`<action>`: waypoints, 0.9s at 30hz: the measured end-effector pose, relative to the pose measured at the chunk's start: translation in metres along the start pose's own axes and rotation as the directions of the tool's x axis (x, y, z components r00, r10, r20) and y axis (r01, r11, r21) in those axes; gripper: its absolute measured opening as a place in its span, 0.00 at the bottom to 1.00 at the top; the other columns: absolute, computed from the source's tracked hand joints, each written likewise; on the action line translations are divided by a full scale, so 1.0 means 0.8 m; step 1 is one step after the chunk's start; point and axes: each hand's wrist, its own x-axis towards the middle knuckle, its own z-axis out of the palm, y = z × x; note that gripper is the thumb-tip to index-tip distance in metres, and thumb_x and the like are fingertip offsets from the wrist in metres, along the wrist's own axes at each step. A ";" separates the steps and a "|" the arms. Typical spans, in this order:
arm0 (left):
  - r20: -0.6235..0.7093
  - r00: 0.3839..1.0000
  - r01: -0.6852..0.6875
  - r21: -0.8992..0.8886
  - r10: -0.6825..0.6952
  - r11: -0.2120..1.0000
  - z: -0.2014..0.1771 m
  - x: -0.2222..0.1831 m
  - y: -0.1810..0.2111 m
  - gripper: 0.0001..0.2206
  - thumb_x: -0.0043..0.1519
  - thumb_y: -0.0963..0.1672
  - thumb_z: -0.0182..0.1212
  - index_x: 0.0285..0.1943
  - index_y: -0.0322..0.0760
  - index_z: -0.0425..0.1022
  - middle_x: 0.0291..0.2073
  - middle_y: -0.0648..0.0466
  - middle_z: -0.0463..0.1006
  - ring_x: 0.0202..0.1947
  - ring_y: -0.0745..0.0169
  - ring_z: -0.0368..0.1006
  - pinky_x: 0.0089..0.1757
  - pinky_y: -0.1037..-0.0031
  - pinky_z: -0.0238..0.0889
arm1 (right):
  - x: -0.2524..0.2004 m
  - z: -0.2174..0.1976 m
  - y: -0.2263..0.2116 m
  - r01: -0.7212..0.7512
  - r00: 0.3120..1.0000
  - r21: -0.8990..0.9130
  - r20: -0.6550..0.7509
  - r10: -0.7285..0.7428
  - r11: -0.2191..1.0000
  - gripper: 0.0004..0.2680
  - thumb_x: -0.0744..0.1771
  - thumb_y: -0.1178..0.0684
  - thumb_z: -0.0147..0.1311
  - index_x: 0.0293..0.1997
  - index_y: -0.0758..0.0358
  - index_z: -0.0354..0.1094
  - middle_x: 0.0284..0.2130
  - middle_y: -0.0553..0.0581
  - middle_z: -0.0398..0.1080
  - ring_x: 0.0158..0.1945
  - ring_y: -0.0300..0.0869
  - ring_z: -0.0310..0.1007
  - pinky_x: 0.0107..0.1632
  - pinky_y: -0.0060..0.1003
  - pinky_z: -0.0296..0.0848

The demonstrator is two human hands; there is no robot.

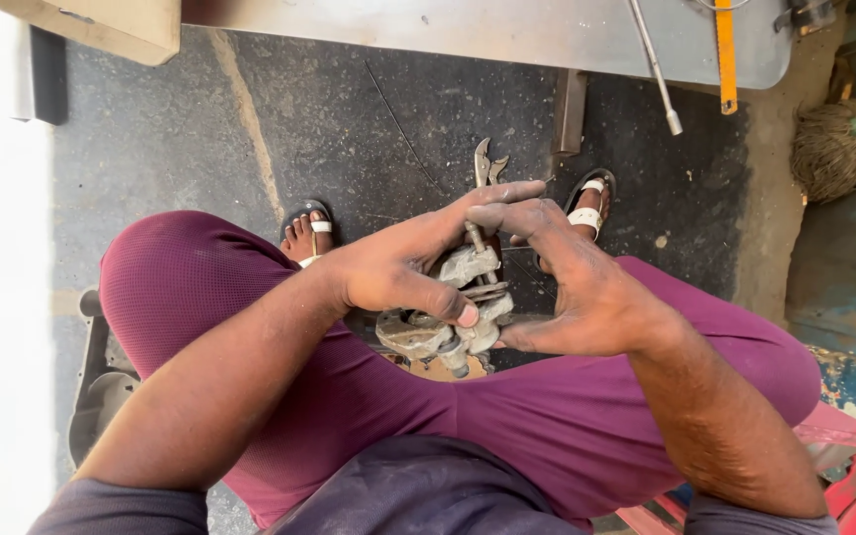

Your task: Disassembling, cleaning, and inspecting motorcycle mechanical components including a brake caliper.

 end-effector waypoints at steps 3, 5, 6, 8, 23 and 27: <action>0.024 0.986 -0.165 0.203 0.164 0.965 -0.006 -0.001 -0.007 0.48 0.52 0.46 0.68 0.82 0.37 0.43 0.81 0.39 0.47 0.80 0.43 0.49 0.73 0.57 0.48 | -0.003 -0.010 0.007 0.014 0.998 0.152 0.054 -0.022 0.988 0.37 0.57 0.53 0.71 0.74 0.61 0.51 0.64 0.60 0.61 0.69 0.49 0.61 0.68 0.46 0.66; 0.033 0.992 -0.125 0.246 0.121 0.961 -0.008 -0.003 -0.015 0.50 0.53 0.46 0.68 0.85 0.37 0.41 0.82 0.40 0.51 0.80 0.44 0.53 0.74 0.58 0.50 | -0.004 -0.015 0.012 -0.003 0.996 0.287 0.083 -0.022 0.958 0.33 0.61 0.55 0.67 0.74 0.61 0.52 0.65 0.59 0.61 0.70 0.47 0.61 0.69 0.45 0.66; 0.042 0.996 -0.086 0.286 0.077 0.954 -0.007 -0.005 -0.020 0.52 0.53 0.46 0.68 0.87 0.37 0.39 0.82 0.40 0.56 0.80 0.46 0.58 0.74 0.59 0.51 | -0.006 -0.017 0.014 -0.029 0.993 0.417 0.113 -0.020 0.909 0.29 0.64 0.56 0.62 0.74 0.62 0.53 0.66 0.59 0.62 0.71 0.46 0.61 0.70 0.45 0.66; 0.047 0.998 -0.056 0.252 0.045 0.966 -0.006 -0.001 -0.024 0.52 0.52 0.47 0.68 0.86 0.36 0.39 0.78 0.40 0.62 0.77 0.47 0.62 0.72 0.60 0.54 | -0.005 -0.013 0.019 -0.052 0.993 0.469 0.117 -0.004 0.882 0.25 0.66 0.58 0.61 0.73 0.63 0.56 0.65 0.59 0.63 0.70 0.45 0.63 0.70 0.44 0.66; 0.050 0.999 -0.023 0.296 0.008 0.955 0.001 0.000 -0.012 0.52 0.57 0.54 0.74 0.85 0.39 0.40 0.68 0.42 0.75 0.68 0.48 0.74 0.64 0.62 0.65 | 0.000 0.001 0.019 -0.031 0.998 0.284 0.067 0.013 0.958 0.21 0.64 0.64 0.63 0.64 0.64 0.62 0.56 0.58 0.71 0.62 0.46 0.75 0.62 0.41 0.76; 0.077 0.992 -0.119 0.245 0.103 0.962 -0.002 -0.006 -0.032 0.49 0.62 0.49 0.76 0.84 0.36 0.40 0.74 0.41 0.67 0.77 0.47 0.65 0.72 0.60 0.57 | 0.000 0.003 0.025 0.009 1.000 0.261 0.019 -0.014 0.965 0.21 0.64 0.61 0.64 0.64 0.64 0.62 0.53 0.58 0.74 0.58 0.46 0.78 0.57 0.39 0.77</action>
